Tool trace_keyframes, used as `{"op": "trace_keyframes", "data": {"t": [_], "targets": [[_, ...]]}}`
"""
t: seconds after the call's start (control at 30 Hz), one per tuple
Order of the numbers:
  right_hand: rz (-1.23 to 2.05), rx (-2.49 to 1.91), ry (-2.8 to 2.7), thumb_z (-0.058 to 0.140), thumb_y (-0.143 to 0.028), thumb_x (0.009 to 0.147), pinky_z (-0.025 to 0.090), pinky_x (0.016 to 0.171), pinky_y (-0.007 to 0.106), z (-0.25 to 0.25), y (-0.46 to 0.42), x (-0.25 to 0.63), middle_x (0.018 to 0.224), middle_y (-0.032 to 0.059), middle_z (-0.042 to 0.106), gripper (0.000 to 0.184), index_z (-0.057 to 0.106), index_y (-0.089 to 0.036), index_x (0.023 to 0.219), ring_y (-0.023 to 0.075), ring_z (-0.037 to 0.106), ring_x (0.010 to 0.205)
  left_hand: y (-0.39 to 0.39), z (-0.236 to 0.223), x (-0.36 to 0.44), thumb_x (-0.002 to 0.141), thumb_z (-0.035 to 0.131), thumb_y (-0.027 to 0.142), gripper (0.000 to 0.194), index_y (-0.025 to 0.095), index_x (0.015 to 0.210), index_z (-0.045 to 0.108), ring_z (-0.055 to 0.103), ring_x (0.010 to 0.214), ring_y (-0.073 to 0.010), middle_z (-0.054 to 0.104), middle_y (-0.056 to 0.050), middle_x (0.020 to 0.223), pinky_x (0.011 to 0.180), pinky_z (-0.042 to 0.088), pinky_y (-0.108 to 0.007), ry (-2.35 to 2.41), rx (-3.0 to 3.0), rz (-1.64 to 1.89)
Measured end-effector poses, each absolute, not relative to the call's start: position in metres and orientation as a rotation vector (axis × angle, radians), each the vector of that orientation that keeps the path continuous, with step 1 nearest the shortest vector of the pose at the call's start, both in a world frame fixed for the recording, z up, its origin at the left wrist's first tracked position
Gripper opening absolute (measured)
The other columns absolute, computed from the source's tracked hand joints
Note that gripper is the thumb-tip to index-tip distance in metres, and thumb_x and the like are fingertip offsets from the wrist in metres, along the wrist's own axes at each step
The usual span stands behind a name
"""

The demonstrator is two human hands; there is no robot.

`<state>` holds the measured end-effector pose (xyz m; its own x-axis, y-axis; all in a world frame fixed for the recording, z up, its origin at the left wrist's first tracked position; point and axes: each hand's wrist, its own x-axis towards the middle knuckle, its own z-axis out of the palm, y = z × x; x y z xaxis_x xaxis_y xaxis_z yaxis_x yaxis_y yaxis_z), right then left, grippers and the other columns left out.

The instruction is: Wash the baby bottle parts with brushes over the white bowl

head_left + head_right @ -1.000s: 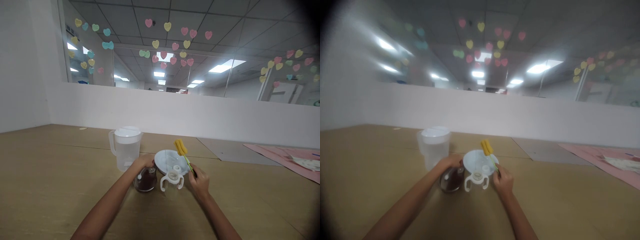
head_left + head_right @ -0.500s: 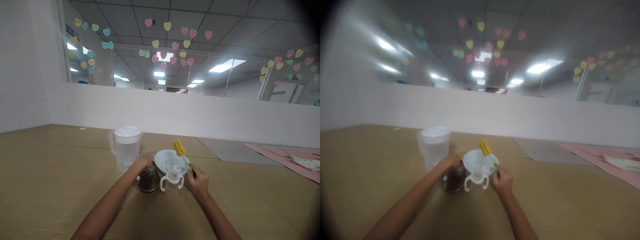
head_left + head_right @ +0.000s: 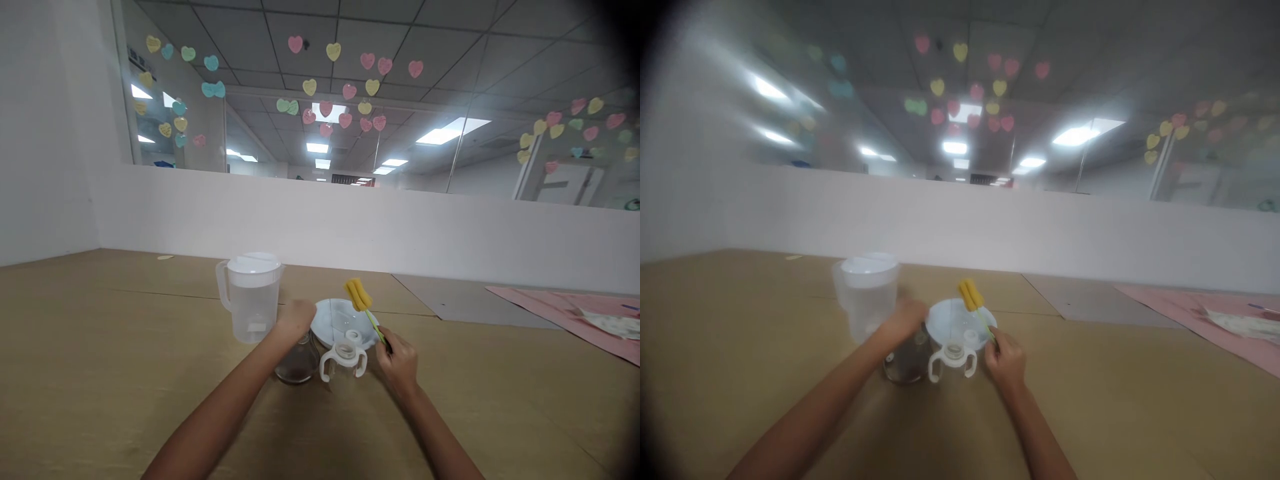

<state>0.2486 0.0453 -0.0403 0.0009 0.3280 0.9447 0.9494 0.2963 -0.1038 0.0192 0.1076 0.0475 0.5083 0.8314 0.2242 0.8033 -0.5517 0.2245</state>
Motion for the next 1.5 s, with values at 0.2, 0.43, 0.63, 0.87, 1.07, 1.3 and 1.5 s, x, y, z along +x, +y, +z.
{"op": "trace_keyframes", "data": {"t": [0.2,0.43,0.63,0.87,1.07,1.3,1.5], "targets": [[-0.736,-1.230,-1.553,0.039,-0.019,0.074,0.040,0.049,0.023,-0.042,0.047,0.249,0.059,0.0044,0.062,0.027,0.064,-0.012,0.084,0.0134,0.053,0.048,0.101,0.043,0.045,0.075,0.050,0.021,0.028,0.020,0.102,0.058,0.054,0.099,-0.0208,0.060,-0.008,0.108,0.084,0.039,-0.028,1.080,2.802,0.422],[-0.729,-1.248,-1.545,0.039,-0.016,0.072,0.041,0.051,0.024,-0.041,0.047,0.249,0.061,0.0052,0.063,0.028,0.064,-0.011,0.084,0.0141,0.055,0.050,0.116,0.020,0.049,0.083,0.037,0.026,0.029,0.019,0.081,0.065,0.059,0.075,-0.0162,0.067,-0.004,0.086,0.066,0.041,-0.022,0.855,2.802,0.173],[-0.739,-1.249,-1.543,0.040,-0.015,0.071,0.040,0.050,0.023,-0.040,0.045,0.249,0.058,0.0046,0.062,0.028,0.065,-0.011,0.083,0.0136,0.054,0.049,0.116,0.020,0.050,0.080,0.038,0.025,0.027,0.016,0.080,0.064,0.058,0.071,-0.0166,0.066,-0.007,0.081,0.061,0.040,-0.022,0.916,2.790,0.220],[-0.727,-1.240,-1.560,0.039,-0.016,0.072,0.039,0.049,0.023,-0.041,0.046,0.249,0.057,0.0040,0.060,0.028,0.065,-0.010,0.084,0.0132,0.052,0.047,0.116,0.020,0.055,0.075,0.047,0.025,0.027,0.017,0.095,0.062,0.058,0.087,-0.0214,0.062,-0.009,0.098,0.076,0.043,-0.029,1.062,2.796,0.413],[-0.721,-1.226,-1.550,0.039,-0.014,0.071,0.040,0.050,0.023,-0.040,0.045,0.249,0.057,0.0043,0.061,0.028,0.064,-0.010,0.083,0.0132,0.053,0.049,0.120,0.013,0.072,0.079,0.047,0.027,0.036,0.017,0.114,0.052,0.043,0.114,-0.0233,0.050,-0.009,0.122,0.099,0.030,-0.036,1.018,2.841,0.567],[-0.737,-1.225,-1.538,0.040,-0.014,0.071,0.040,0.050,0.023,-0.040,0.046,0.249,0.058,0.0051,0.061,0.028,0.065,-0.010,0.083,0.0139,0.054,0.049,0.132,0.000,0.074,0.080,0.051,0.028,0.029,0.023,0.108,0.058,0.041,0.118,-0.0192,0.044,-0.005,0.130,0.099,0.030,-0.030,0.848,2.860,0.415],[-0.751,-1.202,-1.554,0.040,-0.014,0.071,0.041,0.050,0.023,-0.040,0.047,0.250,0.061,0.0056,0.063,0.028,0.064,-0.010,0.084,0.0137,0.055,0.050,0.136,-0.005,0.077,0.076,0.053,0.031,0.031,0.015,0.102,0.059,0.046,0.104,-0.0243,0.052,-0.011,0.107,0.093,0.035,-0.037,0.962,2.833,0.492]]}}
